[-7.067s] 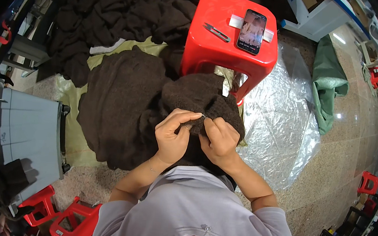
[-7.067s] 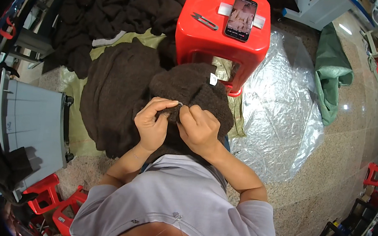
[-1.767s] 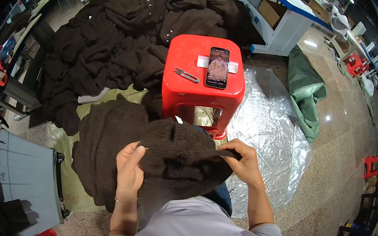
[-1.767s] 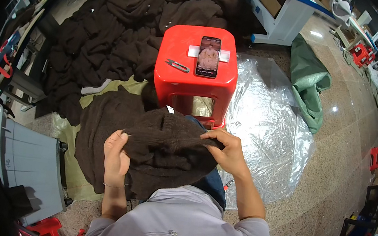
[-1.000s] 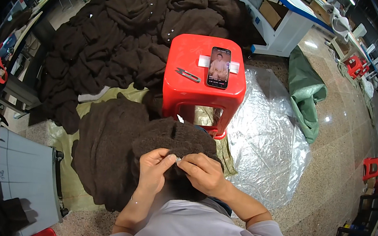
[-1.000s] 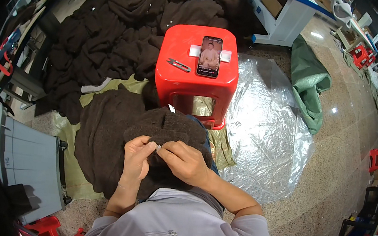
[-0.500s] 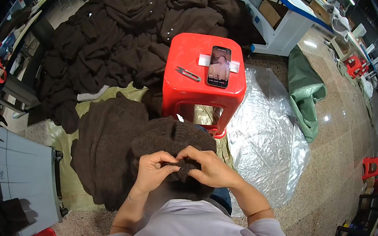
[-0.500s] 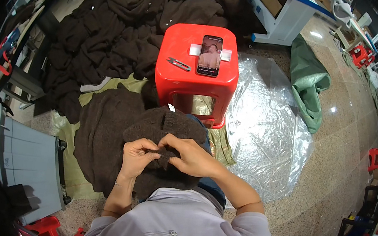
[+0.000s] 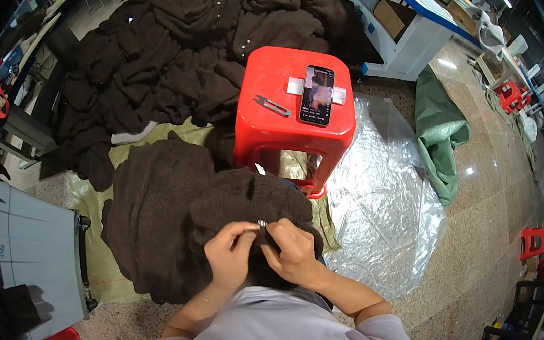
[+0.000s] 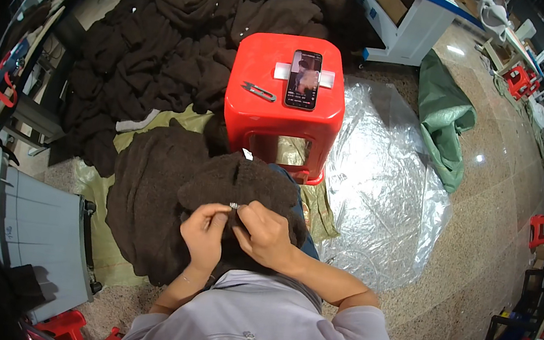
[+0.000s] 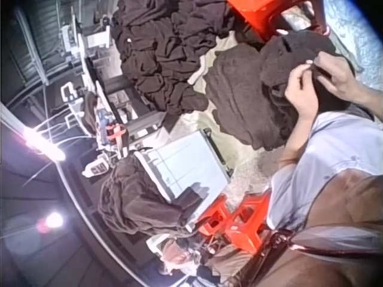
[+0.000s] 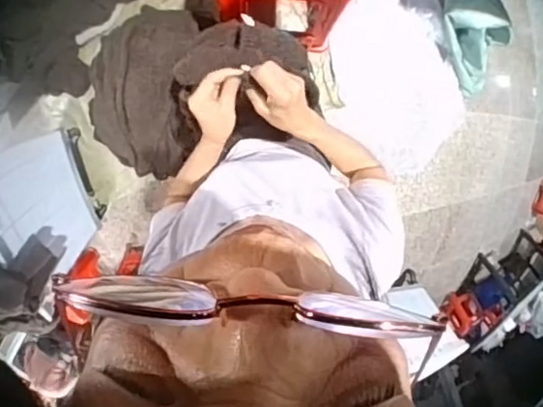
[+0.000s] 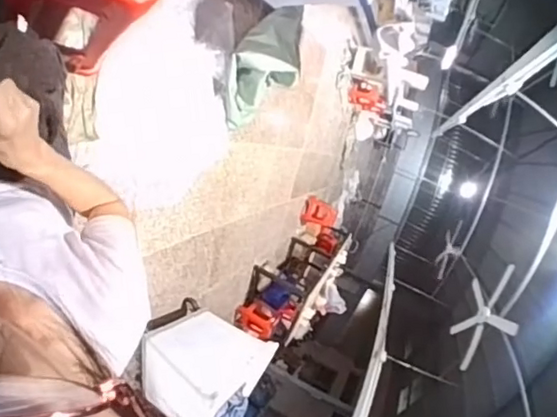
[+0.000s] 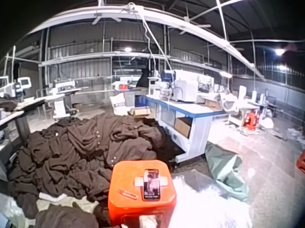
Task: Inspect and organize pieces of brown fabric in a factory setting.
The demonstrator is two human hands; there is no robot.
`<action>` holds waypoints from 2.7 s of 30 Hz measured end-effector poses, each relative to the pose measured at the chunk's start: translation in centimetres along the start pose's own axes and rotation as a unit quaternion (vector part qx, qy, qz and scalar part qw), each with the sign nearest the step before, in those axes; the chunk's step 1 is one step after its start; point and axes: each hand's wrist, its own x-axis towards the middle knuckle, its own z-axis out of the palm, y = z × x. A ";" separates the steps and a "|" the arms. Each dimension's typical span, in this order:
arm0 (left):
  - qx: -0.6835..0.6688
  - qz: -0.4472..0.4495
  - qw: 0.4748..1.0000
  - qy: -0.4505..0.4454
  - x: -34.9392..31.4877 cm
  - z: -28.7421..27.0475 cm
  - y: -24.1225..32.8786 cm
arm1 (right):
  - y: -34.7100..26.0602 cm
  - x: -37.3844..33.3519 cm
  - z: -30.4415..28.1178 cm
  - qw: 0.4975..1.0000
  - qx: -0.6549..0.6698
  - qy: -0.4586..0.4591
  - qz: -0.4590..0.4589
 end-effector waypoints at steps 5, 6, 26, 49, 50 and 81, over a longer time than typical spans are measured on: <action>-0.246 -0.168 0.946 -0.126 2.2 -2.0 -0.2 | 0.6 0.4 -0.2 0.996 -0.044 -0.005 -0.080; -0.244 -0.180 0.935 -0.184 2.8 -2.9 -0.2 | 0.6 0.4 -0.3 0.996 -0.036 -0.008 -0.075; 0.264 -0.012 0.903 -0.340 4.4 -8.0 -0.2 | 0.7 2.3 -2.0 0.911 0.157 -0.382 0.008; -0.003 0.391 0.908 0.147 44.3 -6.0 26.7 | 7.8 1.1 -0.4 0.952 0.189 -0.118 0.210; 0.016 0.332 0.936 0.114 44.9 -5.4 25.1 | 8.2 0.6 0.0 0.947 0.189 -0.129 0.224; 0.034 -0.236 0.962 0.133 -3.7 -19.8 -10.1 | 2.9 -4.2 6.7 0.860 0.105 -0.458 0.199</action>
